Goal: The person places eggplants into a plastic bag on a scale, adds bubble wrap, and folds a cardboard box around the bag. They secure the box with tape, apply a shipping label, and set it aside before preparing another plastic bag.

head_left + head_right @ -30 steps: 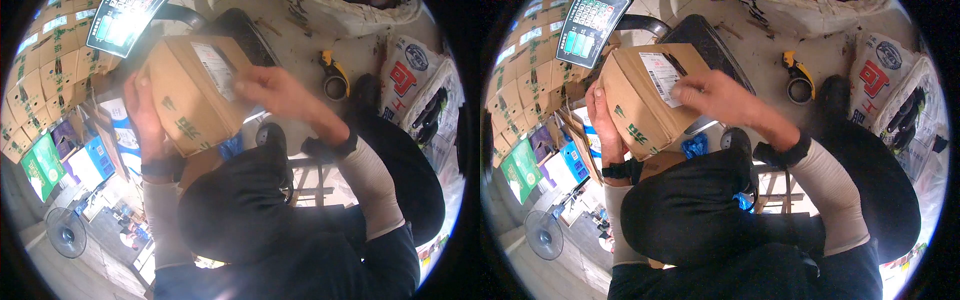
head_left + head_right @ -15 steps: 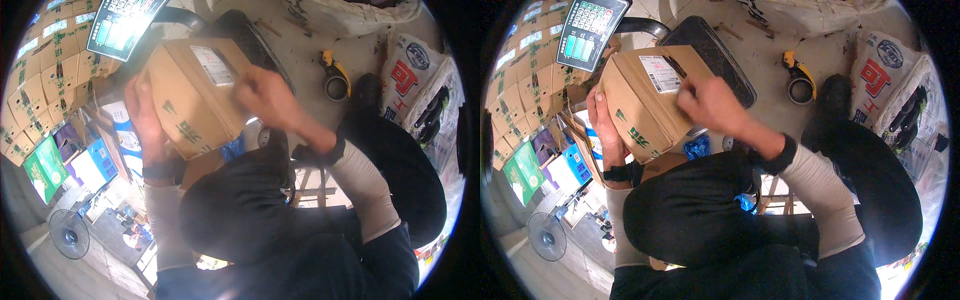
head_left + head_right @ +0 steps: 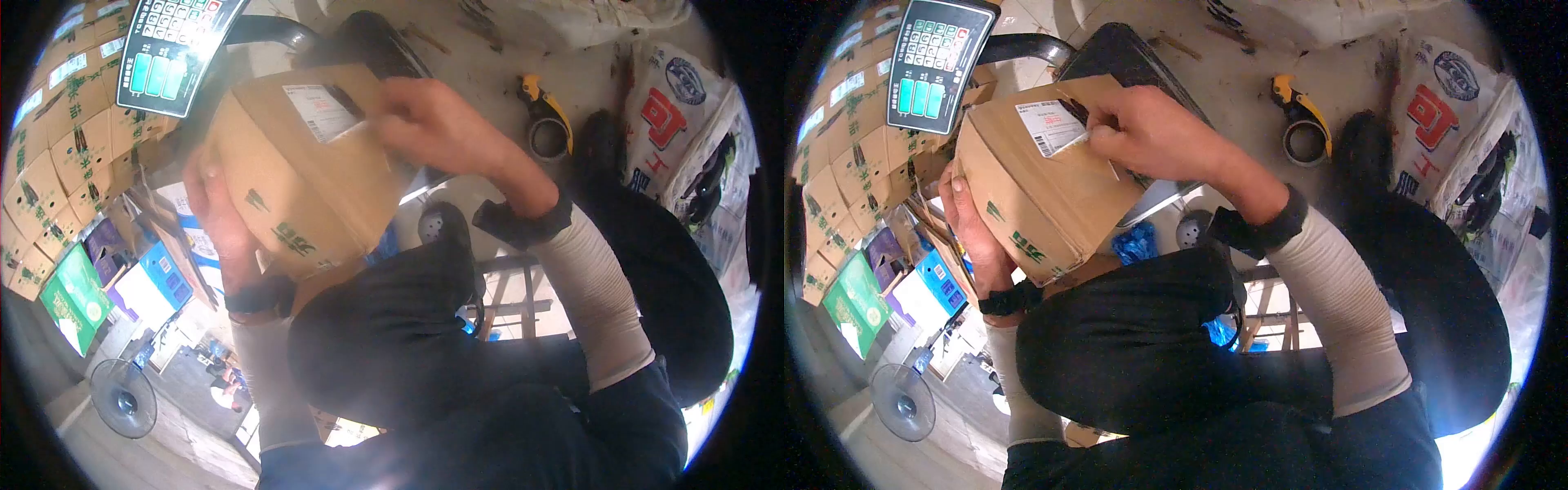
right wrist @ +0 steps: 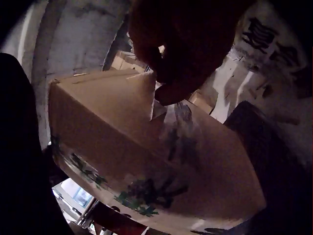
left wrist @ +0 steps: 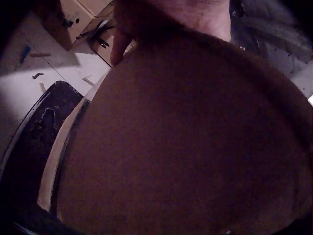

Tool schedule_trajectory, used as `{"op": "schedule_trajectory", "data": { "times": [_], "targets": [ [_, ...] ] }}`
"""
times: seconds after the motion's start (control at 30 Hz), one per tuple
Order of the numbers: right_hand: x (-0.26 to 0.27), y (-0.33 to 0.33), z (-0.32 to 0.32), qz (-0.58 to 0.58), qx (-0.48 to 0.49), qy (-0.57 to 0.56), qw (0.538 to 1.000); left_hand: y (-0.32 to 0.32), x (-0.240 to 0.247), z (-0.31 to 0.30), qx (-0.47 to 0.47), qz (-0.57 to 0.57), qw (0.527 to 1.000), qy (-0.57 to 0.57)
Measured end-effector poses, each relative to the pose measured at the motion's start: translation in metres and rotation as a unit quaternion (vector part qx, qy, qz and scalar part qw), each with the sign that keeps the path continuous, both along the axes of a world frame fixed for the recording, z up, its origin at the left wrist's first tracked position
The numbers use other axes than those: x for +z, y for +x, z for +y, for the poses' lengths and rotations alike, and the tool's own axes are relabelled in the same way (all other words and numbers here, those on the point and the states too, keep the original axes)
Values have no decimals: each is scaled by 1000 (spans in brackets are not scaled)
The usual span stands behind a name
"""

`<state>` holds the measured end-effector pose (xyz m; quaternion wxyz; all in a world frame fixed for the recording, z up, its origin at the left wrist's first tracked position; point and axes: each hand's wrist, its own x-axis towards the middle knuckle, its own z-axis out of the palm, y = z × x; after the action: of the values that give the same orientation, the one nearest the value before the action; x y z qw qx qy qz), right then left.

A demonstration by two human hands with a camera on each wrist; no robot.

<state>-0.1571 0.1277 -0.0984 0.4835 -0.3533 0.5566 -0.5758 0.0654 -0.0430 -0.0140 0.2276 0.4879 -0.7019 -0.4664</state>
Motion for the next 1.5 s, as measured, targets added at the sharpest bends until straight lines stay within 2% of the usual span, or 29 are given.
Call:
{"op": "schedule_trajectory", "data": {
  "times": [0.07, 0.3, 0.37, 0.4, 0.43, 0.5, 0.53, 0.67, 0.8, 0.87, 0.93, 0.97, 1.03, 1.1, 1.13, 1.2, 1.3, 1.4, 1.43, 1.47, 1.5],
  "targets": [
    [-11, -3, -5, 89, -5, -52, 995, -3, 3, 3, 1, -14, 1000, 5],
    [4, -9, -9, 38, 13, -33, 999, 6, 0, -5, -32, -39, 998, -35],
    [-10, -3, 4, -149, -13, 6, 989, 9, -1, -6, -40, -48, 996, -56],
    [-1, -8, 14, -197, 34, 100, 975, 6, -1, -4, -41, -46, 996, -57],
    [-6, 3, 20, -196, 32, 99, 975, 1, 1, -1, -45, -48, 996, -65],
    [-19, 30, 28, -79, -75, -96, 989, -6, 3, 5, -48, -52, 995, -74],
    [-18, 32, 30, -26, -75, -117, 990, -10, 5, 9, -41, -48, 996, -67],
    [-16, 43, 20, 30, -91, -128, 987, 2, 4, 3, -58, -68, 994, -71],
    [-19, 34, 10, 44, -99, -143, 984, 12, 0, -7, -47, -70, 994, -75],
    [-24, -5, -13, 148, 138, -82, 976, 9, 2, -4, -38, -49, 998, -29],
    [-1, -37, -65, 264, 229, -108, 931, 1, 5, 0, -29, -51, 998, -22],
    [15, -50, -56, 263, 226, -107, 932, -2, 5, 1, -18, -53, 998, -19],
    [56, -68, -16, 196, 60, 61, 977, -3, 6, 4, -25, -52, 998, -12],
    [79, -75, 4, 118, -105, 220, 963, 2, 9, 0, -27, -52, 998, -14],
    [84, -84, 3, 150, -105, 194, 964, 6, 9, -4, -39, -61, 997, -13],
    [82, -101, -17, 223, -29, 80, 971, 7, 3, -13, -79, -33, 996, 0],
    [43, -108, -58, 241, 101, -86, 961, 6, 0, -11, -54, -22, 998, -7],
    [6, -72, -56, 223, 112, -147, 957, 4, 5, -5, -29, -35, 999, -9],
    [-2, -58, -49, 75, 171, -137, 973, 3, 8, -1, -32, -53, 998, 3],
    [-7, -48, -43, -74, 223, -125, 964, 3, 7, 2, -35, -59, 998, 6],
    [-10, -43, -43, -76, 220, -126, 964, 1, 9, 3, -40, -46, 998, 16]
  ]
}}
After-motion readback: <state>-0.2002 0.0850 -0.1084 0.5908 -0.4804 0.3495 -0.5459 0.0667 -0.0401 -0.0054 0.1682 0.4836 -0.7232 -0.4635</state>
